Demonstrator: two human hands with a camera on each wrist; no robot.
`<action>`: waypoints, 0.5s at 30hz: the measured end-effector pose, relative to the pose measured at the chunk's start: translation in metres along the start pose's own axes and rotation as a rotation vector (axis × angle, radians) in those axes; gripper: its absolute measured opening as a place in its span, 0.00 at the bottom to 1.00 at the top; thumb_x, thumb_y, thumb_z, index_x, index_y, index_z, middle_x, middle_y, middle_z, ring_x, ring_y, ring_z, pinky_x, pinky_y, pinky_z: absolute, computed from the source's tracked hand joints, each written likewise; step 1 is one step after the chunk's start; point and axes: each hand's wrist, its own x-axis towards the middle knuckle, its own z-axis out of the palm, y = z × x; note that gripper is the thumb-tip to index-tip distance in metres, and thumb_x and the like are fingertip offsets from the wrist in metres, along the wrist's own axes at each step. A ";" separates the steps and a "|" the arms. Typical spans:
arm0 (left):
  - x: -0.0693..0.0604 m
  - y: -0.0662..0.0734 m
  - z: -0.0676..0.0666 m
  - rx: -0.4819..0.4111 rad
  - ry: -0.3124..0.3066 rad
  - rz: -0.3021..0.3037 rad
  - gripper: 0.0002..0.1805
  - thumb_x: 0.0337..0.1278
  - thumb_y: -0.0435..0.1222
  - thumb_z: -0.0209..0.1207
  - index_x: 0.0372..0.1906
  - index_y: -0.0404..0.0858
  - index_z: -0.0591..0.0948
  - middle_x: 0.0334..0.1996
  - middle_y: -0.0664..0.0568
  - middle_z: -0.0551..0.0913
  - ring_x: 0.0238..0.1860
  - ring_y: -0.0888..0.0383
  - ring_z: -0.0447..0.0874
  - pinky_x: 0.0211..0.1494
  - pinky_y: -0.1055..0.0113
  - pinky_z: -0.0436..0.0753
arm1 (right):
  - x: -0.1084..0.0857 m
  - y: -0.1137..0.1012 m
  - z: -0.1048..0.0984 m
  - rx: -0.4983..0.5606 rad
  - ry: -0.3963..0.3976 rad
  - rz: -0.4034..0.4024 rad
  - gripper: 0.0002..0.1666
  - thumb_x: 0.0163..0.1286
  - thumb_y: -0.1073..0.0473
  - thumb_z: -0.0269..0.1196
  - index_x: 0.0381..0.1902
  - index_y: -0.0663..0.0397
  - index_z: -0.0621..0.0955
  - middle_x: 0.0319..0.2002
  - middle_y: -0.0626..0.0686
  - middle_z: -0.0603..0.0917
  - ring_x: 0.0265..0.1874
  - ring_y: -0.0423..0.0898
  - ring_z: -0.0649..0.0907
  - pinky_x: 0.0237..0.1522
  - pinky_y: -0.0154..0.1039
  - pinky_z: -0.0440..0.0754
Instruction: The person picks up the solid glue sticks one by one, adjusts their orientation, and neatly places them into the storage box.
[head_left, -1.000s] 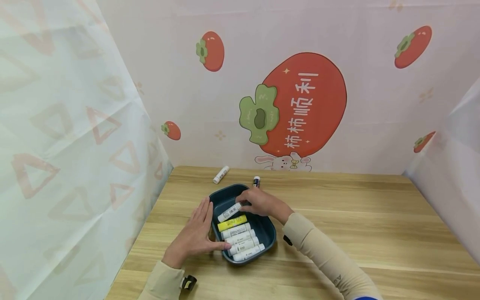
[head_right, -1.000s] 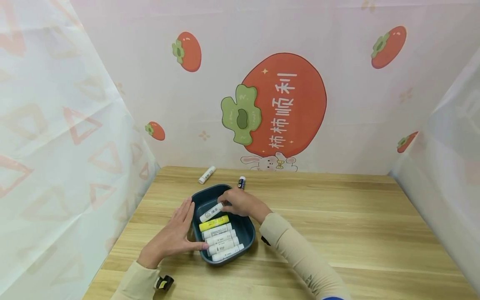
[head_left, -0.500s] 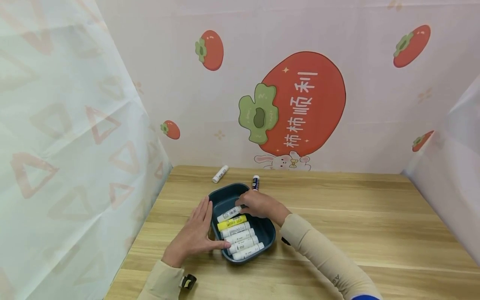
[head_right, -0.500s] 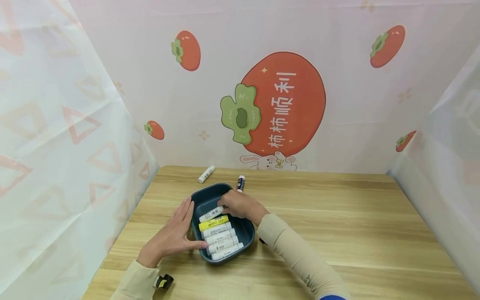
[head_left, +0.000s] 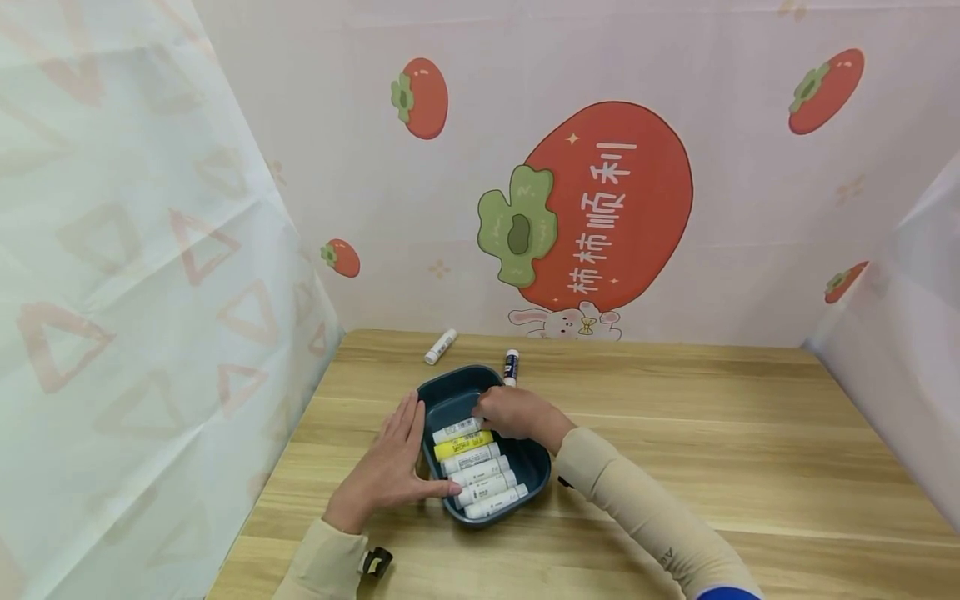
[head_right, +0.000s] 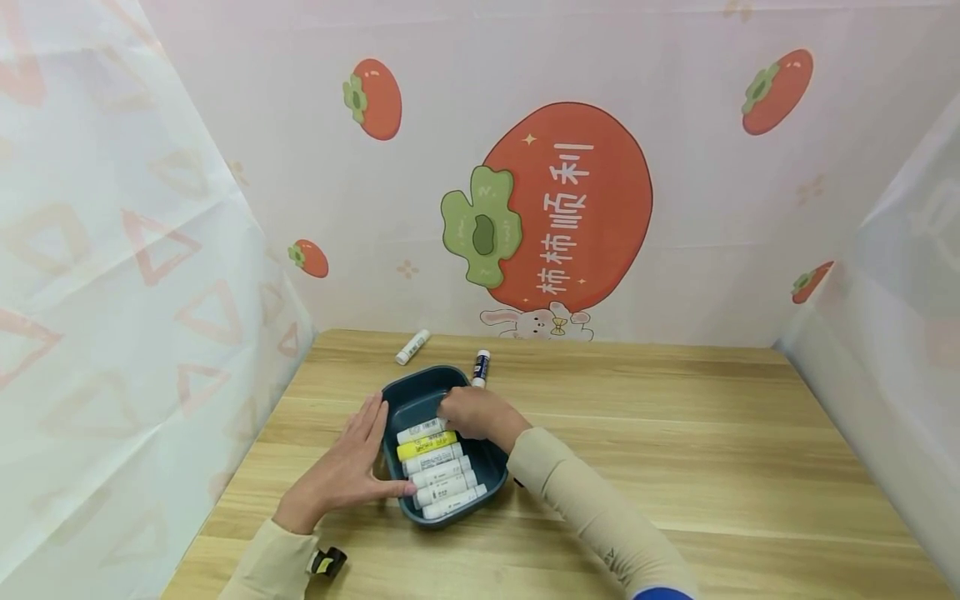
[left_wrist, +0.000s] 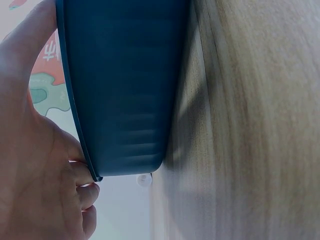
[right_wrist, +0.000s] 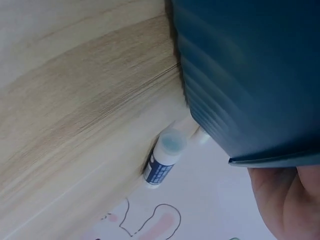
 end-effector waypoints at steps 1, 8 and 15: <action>0.000 0.000 0.000 0.001 -0.001 0.001 0.79 0.46 0.78 0.64 0.85 0.28 0.42 0.86 0.35 0.34 0.88 0.38 0.35 0.88 0.39 0.50 | 0.000 -0.001 0.000 0.006 -0.010 0.007 0.14 0.81 0.53 0.63 0.58 0.46 0.88 0.51 0.49 0.91 0.40 0.39 0.85 0.55 0.37 0.89; 0.000 0.000 -0.001 0.009 0.002 0.008 0.79 0.46 0.78 0.64 0.85 0.27 0.42 0.86 0.34 0.35 0.88 0.38 0.35 0.87 0.39 0.51 | 0.003 -0.003 0.003 0.062 -0.035 0.020 0.12 0.81 0.54 0.60 0.52 0.48 0.88 0.45 0.49 0.89 0.32 0.37 0.80 0.46 0.34 0.89; 0.000 0.001 -0.002 0.008 -0.004 0.003 0.79 0.47 0.78 0.64 0.85 0.28 0.42 0.86 0.35 0.34 0.88 0.38 0.35 0.87 0.39 0.51 | 0.003 -0.002 0.005 0.099 0.008 -0.013 0.11 0.81 0.55 0.60 0.47 0.49 0.89 0.40 0.48 0.89 0.30 0.36 0.79 0.41 0.31 0.87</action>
